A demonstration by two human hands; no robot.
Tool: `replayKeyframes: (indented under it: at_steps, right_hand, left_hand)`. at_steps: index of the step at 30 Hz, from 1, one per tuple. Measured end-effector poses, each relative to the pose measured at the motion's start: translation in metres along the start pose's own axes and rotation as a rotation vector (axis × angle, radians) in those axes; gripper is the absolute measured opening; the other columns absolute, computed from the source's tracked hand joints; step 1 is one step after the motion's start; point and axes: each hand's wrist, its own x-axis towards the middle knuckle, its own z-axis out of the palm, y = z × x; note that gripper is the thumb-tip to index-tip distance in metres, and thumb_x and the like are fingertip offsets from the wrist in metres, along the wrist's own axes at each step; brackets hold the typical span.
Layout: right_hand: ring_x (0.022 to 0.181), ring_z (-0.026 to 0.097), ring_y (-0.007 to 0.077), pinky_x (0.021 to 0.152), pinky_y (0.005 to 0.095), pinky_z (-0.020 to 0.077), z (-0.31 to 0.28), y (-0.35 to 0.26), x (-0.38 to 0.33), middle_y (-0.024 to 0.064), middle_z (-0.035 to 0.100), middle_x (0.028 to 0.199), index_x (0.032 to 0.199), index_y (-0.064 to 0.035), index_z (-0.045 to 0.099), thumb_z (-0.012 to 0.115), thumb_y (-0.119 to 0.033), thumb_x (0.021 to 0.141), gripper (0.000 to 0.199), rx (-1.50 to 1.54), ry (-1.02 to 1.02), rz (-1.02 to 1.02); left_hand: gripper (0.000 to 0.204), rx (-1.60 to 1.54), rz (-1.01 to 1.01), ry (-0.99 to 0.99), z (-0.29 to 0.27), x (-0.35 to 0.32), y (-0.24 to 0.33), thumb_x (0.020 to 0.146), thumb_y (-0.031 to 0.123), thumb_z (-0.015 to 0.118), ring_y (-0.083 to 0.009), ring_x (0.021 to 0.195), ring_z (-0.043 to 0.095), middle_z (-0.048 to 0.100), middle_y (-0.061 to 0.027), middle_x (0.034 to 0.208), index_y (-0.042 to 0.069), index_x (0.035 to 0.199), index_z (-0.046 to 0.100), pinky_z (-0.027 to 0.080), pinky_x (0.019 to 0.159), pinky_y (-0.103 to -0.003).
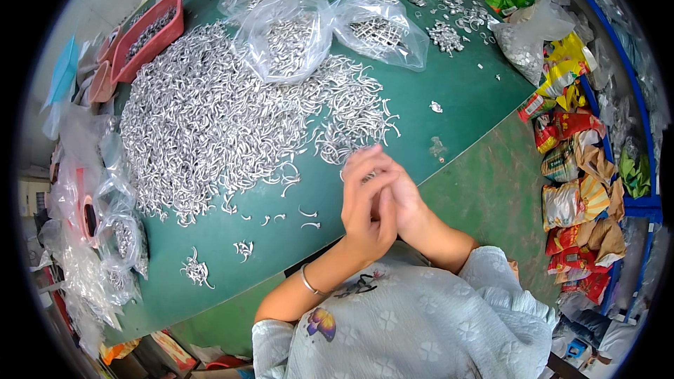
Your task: The person sorts small metal hooks by hand on a green workbench. They pick up individual hooks to move them between piles and place some into a plastic bag.
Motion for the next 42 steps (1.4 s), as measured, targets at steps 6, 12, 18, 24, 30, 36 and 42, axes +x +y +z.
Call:
replayKeyframes:
  at_steps: [6,12,18,24,30,36,42]
  right_hand:
    - [0.057,0.048,0.0097,0.053,0.0244,0.0371,0.002,-0.109,-0.032,-0.0022,0.054,0.066,0.091,-0.0022,0.066,0.06,-0.021,0.098,0.021,-1.441,0.138,-0.843]
    - [0.068,0.064,0.0385,0.06,0.0449,0.049,0.008,-0.165,-0.016,0.016,0.067,0.077,0.094,-0.0044,0.059,0.065,-0.028,0.093,0.025,-2.477,0.616,-1.41]
    - [0.066,0.065,0.038,0.053,0.0475,0.0497,-0.005,-0.138,-0.018,0.0145,0.066,0.079,0.09,-0.0049,0.052,0.063,-0.028,0.093,0.025,-2.772,0.418,-1.309]
    - [0.065,0.065,0.0361,0.052,0.0454,0.0493,-0.022,-0.104,-0.026,0.0137,0.065,0.076,0.086,-0.0061,0.055,0.065,-0.027,0.092,0.023,-2.707,0.147,-1.29]
    - [0.067,0.064,0.0376,0.056,0.0465,0.0491,0.02,-0.193,-0.024,0.0151,0.065,0.077,0.082,-0.0068,0.059,0.064,-0.024,0.093,0.021,-2.546,0.584,-1.701]
    - [0.083,0.061,0.0327,0.067,0.0435,0.0483,0.006,-0.244,-0.014,0.0113,0.06,0.087,0.088,-0.0063,0.058,0.067,-0.021,0.09,0.018,-2.729,0.529,-1.746]
    - [0.112,0.053,0.0292,0.095,0.0442,0.0371,0.009,-0.226,-0.016,0.0063,0.059,0.114,0.104,-0.0076,0.061,0.07,-0.019,0.088,0.021,-2.877,0.498,-1.799]
  left_hand:
    - [0.032,0.059,-0.05,-0.134,-0.022,-0.009,-0.003,0.077,-0.013,0.058,-0.0376,0.107,0.057,0.057,-0.0193,0.115,-0.001,0.106,0.063,0.047,0.091,-0.045]
    - [0.037,0.494,-0.181,-0.544,-0.018,-0.013,-0.014,0.08,0.002,0.07,-0.0422,0.129,0.04,0.046,-0.0194,0.134,-0.001,0.116,0.061,0.039,0.103,-0.049]
    - [0.041,0.536,-0.209,-0.559,-0.014,-0.016,-0.02,0.078,0.003,0.072,-0.0443,0.127,0.041,0.045,-0.0211,0.134,-0.003,0.117,0.06,0.038,0.105,-0.052]
    - [0.043,0.544,-0.23,-0.498,-0.007,-0.009,-0.031,0.077,-0.001,0.071,-0.0431,0.126,0.042,0.044,-0.0208,0.135,-0.001,0.118,0.058,0.038,0.104,-0.051]
    - [0.043,0.655,-0.108,-0.532,-0.001,0.003,-0.035,0.076,0.003,0.073,-0.0408,0.126,0.042,0.048,-0.0184,0.13,0.002,0.117,0.059,0.038,0.103,-0.051]
    - [0.033,0.827,-0.088,-0.417,0.008,0.009,-0.071,0.078,0.011,0.072,-0.0375,0.125,0.044,0.05,-0.0164,0.126,0.004,0.107,0.06,0.036,0.102,-0.051]
    - [0.03,0.761,-0.16,-0.301,0.001,-0.002,-0.037,0.078,0.01,0.072,-0.0363,0.123,0.045,0.05,-0.0148,0.125,0.005,0.105,0.06,0.037,0.098,-0.051]
